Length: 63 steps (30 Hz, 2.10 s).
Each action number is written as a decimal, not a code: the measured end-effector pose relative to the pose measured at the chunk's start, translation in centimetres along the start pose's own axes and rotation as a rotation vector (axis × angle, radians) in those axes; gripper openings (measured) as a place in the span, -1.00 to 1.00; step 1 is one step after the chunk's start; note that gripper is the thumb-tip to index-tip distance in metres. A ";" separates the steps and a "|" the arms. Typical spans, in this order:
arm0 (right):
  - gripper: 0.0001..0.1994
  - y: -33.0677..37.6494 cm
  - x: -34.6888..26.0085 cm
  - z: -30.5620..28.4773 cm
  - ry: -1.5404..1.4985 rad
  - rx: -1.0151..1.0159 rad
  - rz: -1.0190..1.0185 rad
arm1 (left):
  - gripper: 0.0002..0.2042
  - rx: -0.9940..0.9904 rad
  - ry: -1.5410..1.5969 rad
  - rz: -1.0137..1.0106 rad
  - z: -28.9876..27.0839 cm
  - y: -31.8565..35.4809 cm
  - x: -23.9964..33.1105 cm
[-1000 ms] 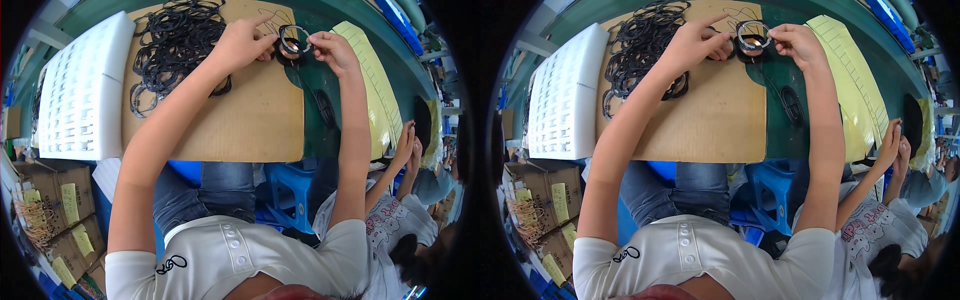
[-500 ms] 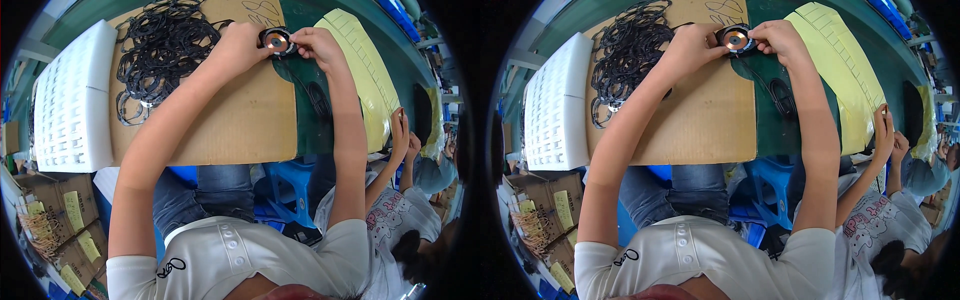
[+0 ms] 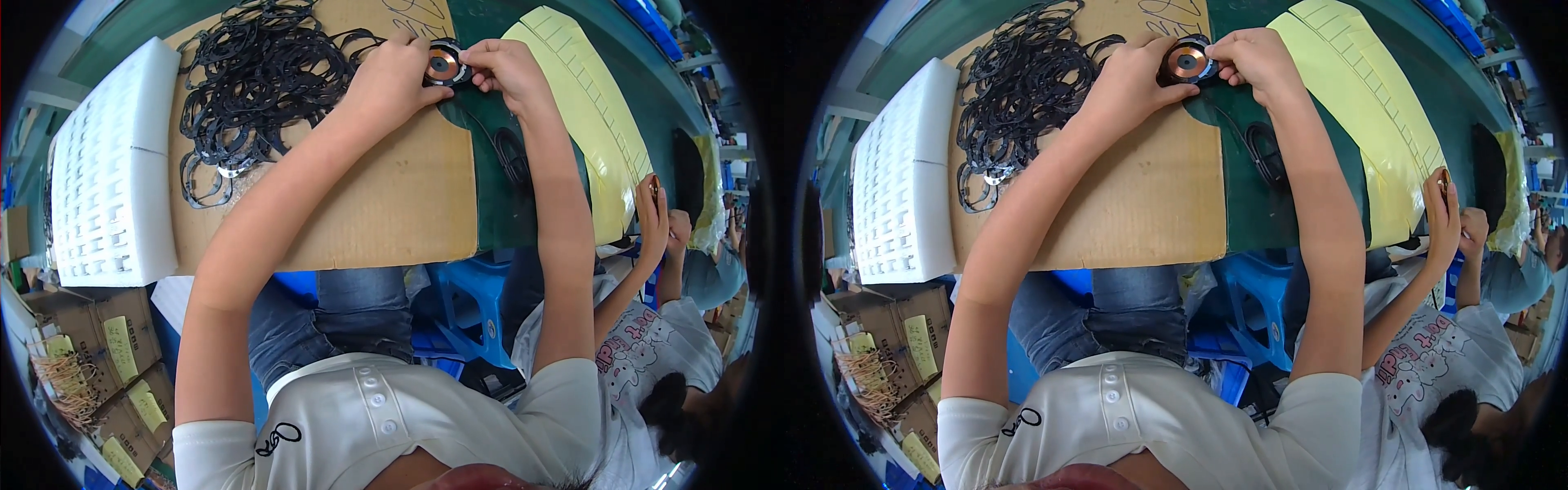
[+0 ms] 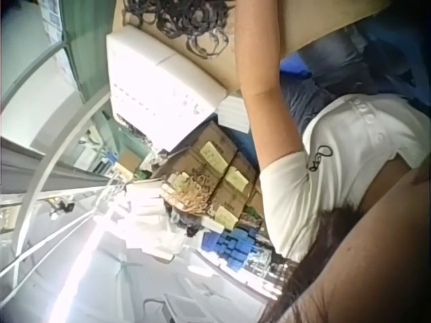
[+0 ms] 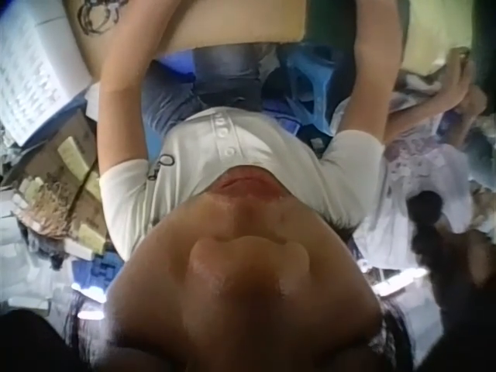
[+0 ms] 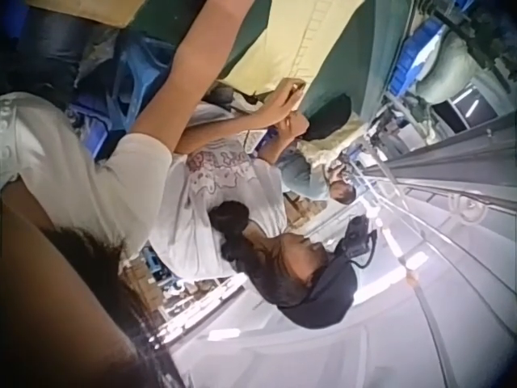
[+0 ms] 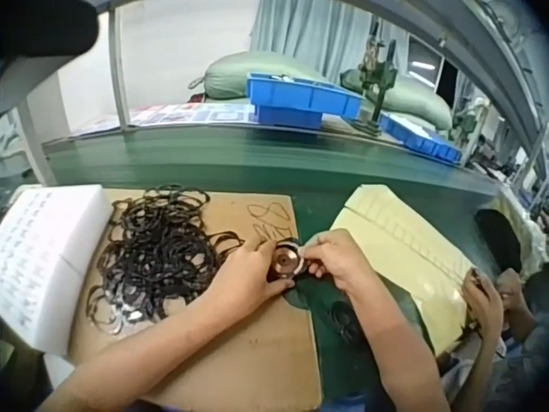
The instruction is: Assembling black wire loops onto circular components at a factory workstation.
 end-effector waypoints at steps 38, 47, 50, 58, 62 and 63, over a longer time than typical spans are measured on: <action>-0.52 2.4 1.2 1.9 1.314 0.239 -0.880 | -0.69 -0.155 -0.293 0.056 -0.4 0.4 -0.5; -0.43 1.5 1.9 1.9 0.998 -0.101 -0.499 | -0.70 -0.016 -0.261 0.124 -0.3 0.9 -0.4; -0.40 1.6 1.7 2.2 1.043 -0.123 -0.400 | -0.70 -0.038 -0.302 0.094 -0.4 0.7 -0.3; -0.45 2.2 2.0 2.0 1.081 -0.103 -0.555 | -0.72 -0.080 -0.296 0.052 0.3 0.2 -0.8; -0.51 2.9 0.5 3.0 1.140 -0.076 -0.605 | -0.67 0.013 -0.266 0.031 0.0 0.5 -1.8; -0.52 2.2 0.5 3.1 1.136 -0.069 -0.633 | -0.64 0.080 -0.249 0.032 -0.6 0.8 -1.6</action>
Point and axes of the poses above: each hand's wrist, its own y-axis away from the middle knuckle, its own z-axis out of the palm, x = y × z, the point moved 6 cm from there along -y, towards the middle knuckle, and after that the axes turned 10 degrees about z, right-handed, at the moved point
